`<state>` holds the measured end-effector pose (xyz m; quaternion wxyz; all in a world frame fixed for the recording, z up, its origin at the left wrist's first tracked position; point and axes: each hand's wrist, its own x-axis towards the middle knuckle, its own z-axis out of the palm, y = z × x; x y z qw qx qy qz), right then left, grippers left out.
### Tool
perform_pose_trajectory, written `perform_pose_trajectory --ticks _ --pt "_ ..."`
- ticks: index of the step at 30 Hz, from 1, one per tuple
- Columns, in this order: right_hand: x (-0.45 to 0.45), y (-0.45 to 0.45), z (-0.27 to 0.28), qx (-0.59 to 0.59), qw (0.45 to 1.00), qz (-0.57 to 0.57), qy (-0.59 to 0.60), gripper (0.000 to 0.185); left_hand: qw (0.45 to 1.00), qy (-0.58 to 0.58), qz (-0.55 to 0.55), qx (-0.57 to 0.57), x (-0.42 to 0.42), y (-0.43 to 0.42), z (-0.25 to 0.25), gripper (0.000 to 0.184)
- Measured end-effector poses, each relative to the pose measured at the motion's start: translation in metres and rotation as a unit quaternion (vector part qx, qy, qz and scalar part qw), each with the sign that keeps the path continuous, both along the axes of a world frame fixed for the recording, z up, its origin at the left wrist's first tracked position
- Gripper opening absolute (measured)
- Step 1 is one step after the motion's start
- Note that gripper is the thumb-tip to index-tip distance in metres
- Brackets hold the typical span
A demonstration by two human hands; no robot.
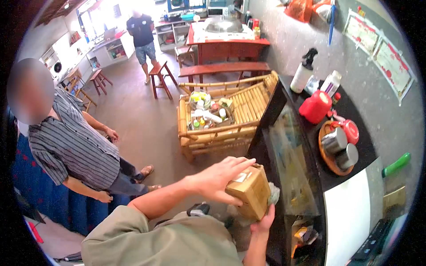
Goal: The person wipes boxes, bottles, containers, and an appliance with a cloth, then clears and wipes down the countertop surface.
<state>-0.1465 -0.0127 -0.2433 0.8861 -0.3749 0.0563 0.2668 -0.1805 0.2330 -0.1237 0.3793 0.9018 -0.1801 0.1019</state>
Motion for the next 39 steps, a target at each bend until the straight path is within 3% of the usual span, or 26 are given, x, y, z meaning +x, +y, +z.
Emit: perform_pose_trajectory --ticks 4,6,8,10,12,13,16,18,21,22,25,26,28,30,32,34,36,37,39 --pt "0.0 -0.009 -0.008 -0.006 0.996 0.081 0.037 0.058 0.988 0.151 0.01 0.014 -0.017 0.002 0.005 0.106" --pt "-0.006 -0.012 -0.008 -0.019 0.99 0.133 0.039 0.059 0.988 0.155 0.016 -0.011 -0.023 0.0 -0.007 0.102" --pt "-0.002 -0.01 -0.015 -0.113 0.988 0.091 0.049 0.058 0.997 0.006 0.034 -0.066 -0.023 -0.007 -0.028 0.096" --pt "0.002 -0.008 -0.016 -0.12 0.988 0.086 0.038 0.054 0.992 0.069 0.053 -0.093 -0.024 -0.012 -0.03 0.09" --pt "0.008 -0.008 -0.035 -0.337 0.922 0.084 -0.17 0.05 0.991 0.089 0.064 -0.074 -0.024 -0.016 -0.038 0.088" --pt "0.008 -0.004 -0.018 -0.384 0.897 0.135 -0.176 0.049 0.99 0.093 0.07 -0.075 -0.025 -0.018 -0.039 0.088" --pt "0.011 0.0 0.0 -0.415 0.856 0.194 -0.239 0.049 0.989 0.067 0.118 -0.055 -0.025 -0.024 -0.046 0.086" --pt "0.001 0.007 0.022 -0.397 0.859 0.232 -0.223 0.049 0.985 0.138 0.1 -0.023 -0.025 -0.036 -0.042 0.084" --pt "0.004 0.043 0.056 -0.322 0.774 0.125 -0.53 0.051 0.978 0.131 0.142 -0.083 -0.025 -0.045 -0.061 0.075" --pt "0.009 0.046 0.049 -0.349 0.732 0.108 -0.575 0.052 0.98 0.107 0.146 -0.077 -0.02 -0.045 -0.071 0.075" --pt "0.001 0.056 0.052 -0.308 0.824 0.094 -0.466 0.05 0.983 0.075 0.158 -0.049 -0.013 -0.04 -0.067 0.075" --pt "0.004 0.05 0.034 -0.31 0.824 0.103 -0.463 0.05 0.982 0.086 0.168 -0.029 -0.014 -0.038 -0.068 0.074" --pt "0.004 0.023 -0.022 -0.335 0.883 0.165 -0.286 0.05 0.981 0.065 0.183 -0.023 -0.021 -0.04 -0.074 0.075" --pt "0.0 0.02 -0.036 -0.377 0.859 0.16 -0.307 0.052 0.977 0.086 0.194 -0.02 -0.024 -0.04 -0.073 0.077" --pt "0.007 0.019 -0.061 -0.37 0.877 0.17 -0.255 0.051 0.978 0.086 0.188 -0.022 -0.025 -0.035 -0.069 0.078" --pt "0.011 0.034 -0.059 -0.346 0.899 0.111 -0.243 0.049 0.979 0.068 0.189 -0.024 -0.021 -0.032 -0.071 0.078" --pt "0.025 0.019 -0.101 -0.329 0.92 0.159 -0.139 0.049 0.982 0.038 0.183 -0.015 -0.024 -0.031 -0.064 0.077" --pt "0.022 0.031 -0.073 -0.277 0.948 0.155 -0.026 0.046 0.982 0.047 0.183 -0.02 -0.025 -0.031 -0.057 0.077" --pt "0.014 0.028 -0.051 -0.122 0.973 0.191 0.029 0.046 0.979 0.076 0.185 -0.04 -0.031 -0.028 -0.048 0.078"
